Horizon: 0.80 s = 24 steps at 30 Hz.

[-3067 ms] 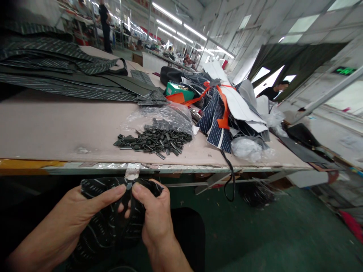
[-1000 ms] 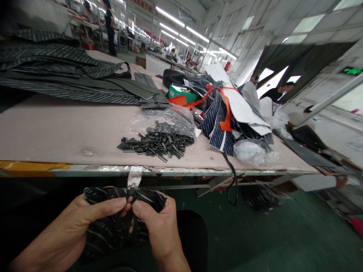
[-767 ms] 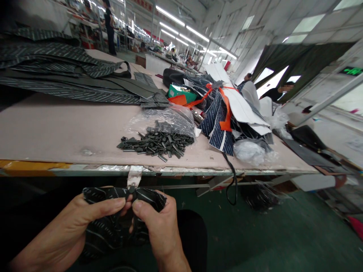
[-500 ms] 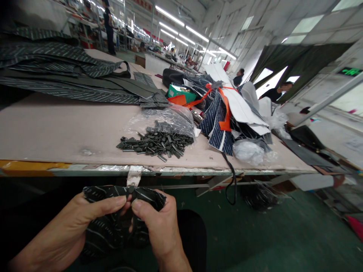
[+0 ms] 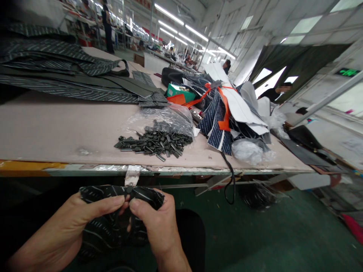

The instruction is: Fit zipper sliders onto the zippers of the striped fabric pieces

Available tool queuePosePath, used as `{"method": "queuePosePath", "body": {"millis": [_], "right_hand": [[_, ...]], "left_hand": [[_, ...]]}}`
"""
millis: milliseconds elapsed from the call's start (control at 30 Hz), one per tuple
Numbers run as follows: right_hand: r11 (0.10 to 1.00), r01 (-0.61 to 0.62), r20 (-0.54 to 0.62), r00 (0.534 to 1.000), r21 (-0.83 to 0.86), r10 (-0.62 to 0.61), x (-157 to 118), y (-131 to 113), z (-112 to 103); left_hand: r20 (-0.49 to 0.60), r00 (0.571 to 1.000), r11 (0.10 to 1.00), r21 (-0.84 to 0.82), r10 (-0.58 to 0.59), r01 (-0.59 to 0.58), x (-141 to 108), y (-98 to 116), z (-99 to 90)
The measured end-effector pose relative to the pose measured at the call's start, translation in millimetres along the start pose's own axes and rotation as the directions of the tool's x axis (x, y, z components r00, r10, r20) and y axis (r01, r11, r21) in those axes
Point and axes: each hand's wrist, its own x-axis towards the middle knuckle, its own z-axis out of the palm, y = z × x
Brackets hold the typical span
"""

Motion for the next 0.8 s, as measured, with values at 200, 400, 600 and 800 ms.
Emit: {"method": "queuePosePath", "body": {"millis": [200,400,600,800], "right_hand": [[1.0,0.002,-0.002,1.0,-0.01,-0.002,4,-6,4],[0.999,0.006,-0.011,1.0,0.032,-0.006,15,-8,10],[0.995,0.085,-0.002,0.996,-0.046,-0.085,7,-2,-1],[0.991,0.037,0.161,0.987,-0.128,-0.016,-21,18,-33]], "left_hand": [[-0.044,0.999,1.0,-0.004,-0.001,0.001,-1,5,7.3],[-0.074,0.997,0.998,-0.056,-0.005,0.001,3,12,15.0],[0.063,0.998,0.992,0.122,-0.012,0.004,-1,-4,-15.0],[-0.096,0.99,0.93,0.363,0.102,-0.061,-20,-53,-56.1]]}}
